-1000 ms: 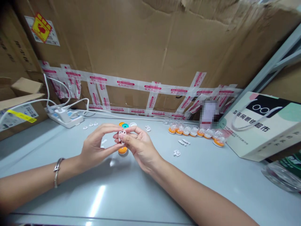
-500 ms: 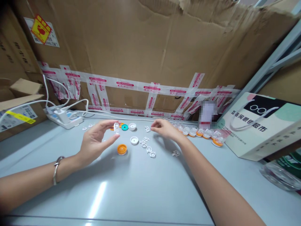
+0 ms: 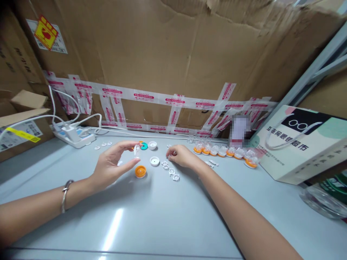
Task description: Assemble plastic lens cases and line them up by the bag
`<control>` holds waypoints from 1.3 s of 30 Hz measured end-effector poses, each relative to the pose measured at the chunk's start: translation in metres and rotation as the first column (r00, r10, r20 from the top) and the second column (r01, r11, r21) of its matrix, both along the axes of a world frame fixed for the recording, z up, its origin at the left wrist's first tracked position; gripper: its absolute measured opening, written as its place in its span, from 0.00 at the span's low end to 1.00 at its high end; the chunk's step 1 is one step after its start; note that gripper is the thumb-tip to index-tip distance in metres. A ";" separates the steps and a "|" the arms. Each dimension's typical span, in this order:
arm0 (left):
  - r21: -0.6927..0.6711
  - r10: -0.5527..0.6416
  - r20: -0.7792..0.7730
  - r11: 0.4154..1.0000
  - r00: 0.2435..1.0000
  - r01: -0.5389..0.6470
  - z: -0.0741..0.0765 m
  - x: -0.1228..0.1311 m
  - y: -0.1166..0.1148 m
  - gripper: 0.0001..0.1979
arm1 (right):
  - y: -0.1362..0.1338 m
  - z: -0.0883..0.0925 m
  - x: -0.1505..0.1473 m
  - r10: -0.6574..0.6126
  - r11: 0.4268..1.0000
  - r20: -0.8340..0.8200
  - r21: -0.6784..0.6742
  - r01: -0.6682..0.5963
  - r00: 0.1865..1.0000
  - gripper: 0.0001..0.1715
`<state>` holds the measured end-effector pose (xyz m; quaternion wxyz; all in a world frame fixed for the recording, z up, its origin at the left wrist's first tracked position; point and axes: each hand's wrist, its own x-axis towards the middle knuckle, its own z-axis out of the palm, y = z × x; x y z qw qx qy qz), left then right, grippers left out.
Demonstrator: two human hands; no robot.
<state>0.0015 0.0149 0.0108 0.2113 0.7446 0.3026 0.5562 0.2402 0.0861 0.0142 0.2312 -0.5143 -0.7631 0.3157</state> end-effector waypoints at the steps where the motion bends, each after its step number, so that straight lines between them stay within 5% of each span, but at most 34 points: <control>1: -0.011 -0.001 0.000 1.000 1.000 0.001 0.000 0.000 0.000 0.17 | -0.001 0.003 -0.002 -0.015 1.000 -0.023 -0.002 0.015 1.000 0.04; 4: -0.042 -0.008 0.015 0.999 1.000 0.009 0.000 0.001 0.000 0.19 | -0.009 0.015 -0.013 -0.045 0.998 -0.276 -0.060 0.030 0.960 0.10; 7: -0.072 -0.049 0.059 0.996 0.997 0.053 0.000 0.002 0.000 0.20 | -0.029 0.026 -0.030 -0.085 0.974 -0.703 -0.208 -0.091 0.706 0.17; 9: -0.088 -0.092 0.086 0.991 0.992 0.100 -0.001 0.003 -0.001 0.19 | -0.043 0.030 -0.044 -0.114 0.946 -0.808 -0.266 -0.185 0.578 0.16; 12: -0.098 -0.152 0.118 0.981 0.981 0.164 -0.001 0.005 -0.003 0.19 | -0.060 0.028 -0.059 -0.142 0.922 -0.853 -0.298 -0.246 0.503 0.12; 20: -0.045 -0.057 0.019 0.997 0.998 0.058 -0.002 0.003 -0.003 0.18 | -0.067 0.019 -0.069 -0.180 0.951 -0.839 -0.282 -0.128 0.513 0.12; 29: 0.201 0.083 -0.155 0.978 0.984 -0.051 0.001 0.002 0.001 0.16 | -0.071 0.023 -0.067 -0.154 0.955 -0.771 -0.277 -0.108 0.617 0.15; 39: 0.259 0.110 -0.221 0.965 0.969 -0.051 0.002 0.001 0.003 0.18 | -0.069 0.022 -0.066 -0.279 0.892 -0.787 -0.425 -0.156 0.550 0.15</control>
